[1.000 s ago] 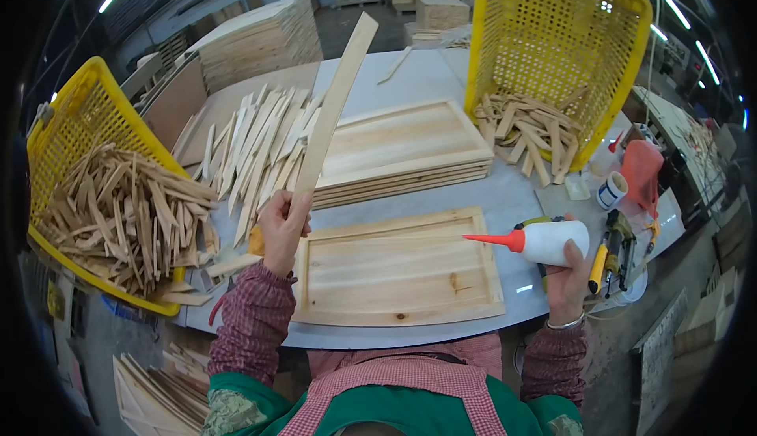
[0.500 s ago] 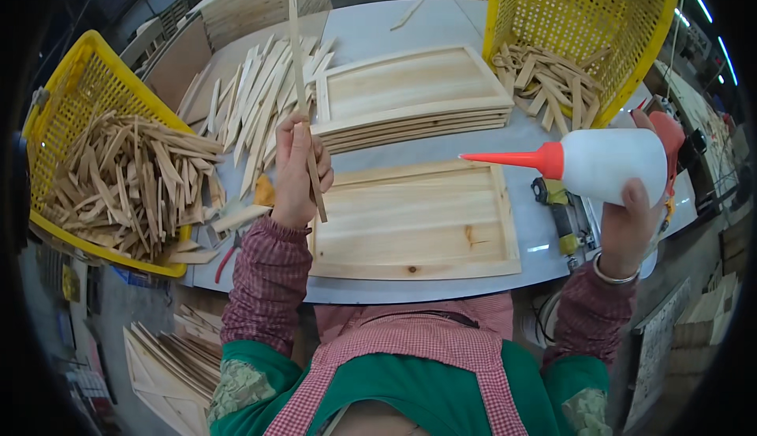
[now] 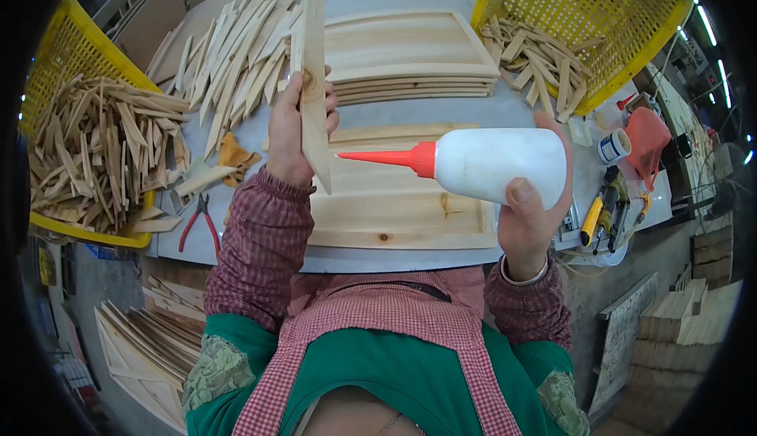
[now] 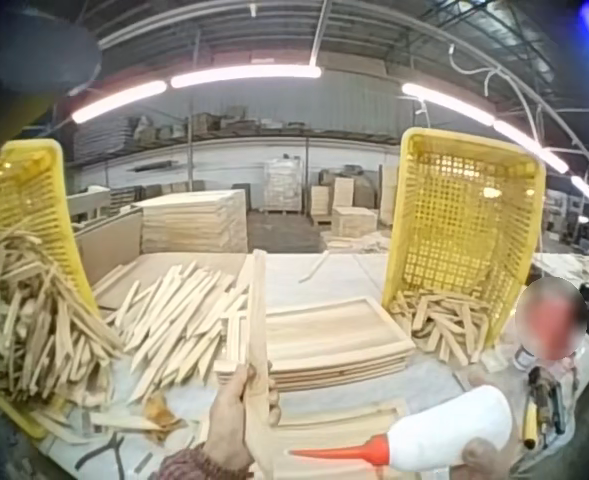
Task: Assembling small decorative wooden panels by gluing and stapling cross-pieces onto a wooden frame.
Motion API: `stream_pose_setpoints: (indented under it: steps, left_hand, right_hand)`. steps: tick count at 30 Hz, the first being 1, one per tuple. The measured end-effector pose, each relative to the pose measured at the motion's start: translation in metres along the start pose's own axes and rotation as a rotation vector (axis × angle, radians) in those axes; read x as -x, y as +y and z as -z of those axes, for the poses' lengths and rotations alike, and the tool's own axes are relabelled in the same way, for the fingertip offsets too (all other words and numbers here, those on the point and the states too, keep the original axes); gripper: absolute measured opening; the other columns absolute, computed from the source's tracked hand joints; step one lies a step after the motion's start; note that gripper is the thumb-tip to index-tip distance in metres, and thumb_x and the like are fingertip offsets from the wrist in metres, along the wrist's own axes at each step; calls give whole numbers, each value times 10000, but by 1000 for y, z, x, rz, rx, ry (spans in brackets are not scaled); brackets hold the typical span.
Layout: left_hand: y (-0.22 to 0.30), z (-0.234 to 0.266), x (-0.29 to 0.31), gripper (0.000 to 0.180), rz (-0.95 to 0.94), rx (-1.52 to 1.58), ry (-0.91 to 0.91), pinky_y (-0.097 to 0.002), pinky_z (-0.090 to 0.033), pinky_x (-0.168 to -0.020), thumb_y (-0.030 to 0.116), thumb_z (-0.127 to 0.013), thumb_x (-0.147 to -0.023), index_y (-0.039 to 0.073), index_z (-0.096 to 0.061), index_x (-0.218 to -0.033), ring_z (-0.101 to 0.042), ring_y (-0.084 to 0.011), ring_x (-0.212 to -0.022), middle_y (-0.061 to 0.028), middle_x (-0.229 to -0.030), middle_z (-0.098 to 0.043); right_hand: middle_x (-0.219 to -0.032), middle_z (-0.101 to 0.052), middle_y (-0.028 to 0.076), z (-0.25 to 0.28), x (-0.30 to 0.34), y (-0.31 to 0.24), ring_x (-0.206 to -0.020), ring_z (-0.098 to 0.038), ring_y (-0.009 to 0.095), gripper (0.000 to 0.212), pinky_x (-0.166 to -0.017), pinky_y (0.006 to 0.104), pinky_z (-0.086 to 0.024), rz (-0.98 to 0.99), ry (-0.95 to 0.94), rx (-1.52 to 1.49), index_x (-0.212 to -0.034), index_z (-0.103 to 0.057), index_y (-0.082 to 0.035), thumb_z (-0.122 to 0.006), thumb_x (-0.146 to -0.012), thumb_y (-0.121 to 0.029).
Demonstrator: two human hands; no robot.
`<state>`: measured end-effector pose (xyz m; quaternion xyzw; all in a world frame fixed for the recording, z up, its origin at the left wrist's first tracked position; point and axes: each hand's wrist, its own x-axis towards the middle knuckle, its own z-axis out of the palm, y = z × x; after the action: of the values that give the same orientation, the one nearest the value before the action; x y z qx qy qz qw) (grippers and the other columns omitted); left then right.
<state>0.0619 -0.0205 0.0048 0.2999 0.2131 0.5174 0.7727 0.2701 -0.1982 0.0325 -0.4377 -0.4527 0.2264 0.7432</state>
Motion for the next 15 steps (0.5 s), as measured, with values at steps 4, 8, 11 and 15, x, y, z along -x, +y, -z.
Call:
stream_pose_setpoints:
  steps: [4,8,11,15]
  left_hand:
    - [-4,-7,-3,296,-3,13,16,-266,-427,-554,319,-377,-991,58,-511,-1022,-496,-123,-625,-40,-747,-541]
    - [-4,-5,-1,288,3,5,15,-274,-420,-574,315,-379,-991,59,-511,-1010,-483,-125,-616,-41,-746,-540]
    - [-4,-6,1,283,6,3,4,-276,-415,-573,313,-380,-991,61,-508,-1002,-475,-126,-608,-41,-746,-539]
    - [-4,-11,3,298,4,18,-1,-260,-408,-539,309,-367,-994,49,-496,-1066,-468,-123,-606,-40,-757,-532]
  right_hand:
    - [-1128,-534,151,-9,5,0,-1066,-550,237,825,-919,367,-456,-1,-41,4,-1352,-321,45,-727,-728,-311]
    - [-1140,-535,173,-11,10,1,-1069,-557,267,843,-935,405,-458,16,-49,5,-1360,-299,25,-750,-717,-281]
    - [-1148,-534,186,-10,14,1,-1074,-559,292,851,-949,435,-456,35,-55,17,-1362,-288,14,-763,-708,-254]
    - [-1152,-531,196,-14,16,1,-1076,-562,321,848,-948,463,-455,32,-79,1,-1355,-280,13,-770,-706,-225]
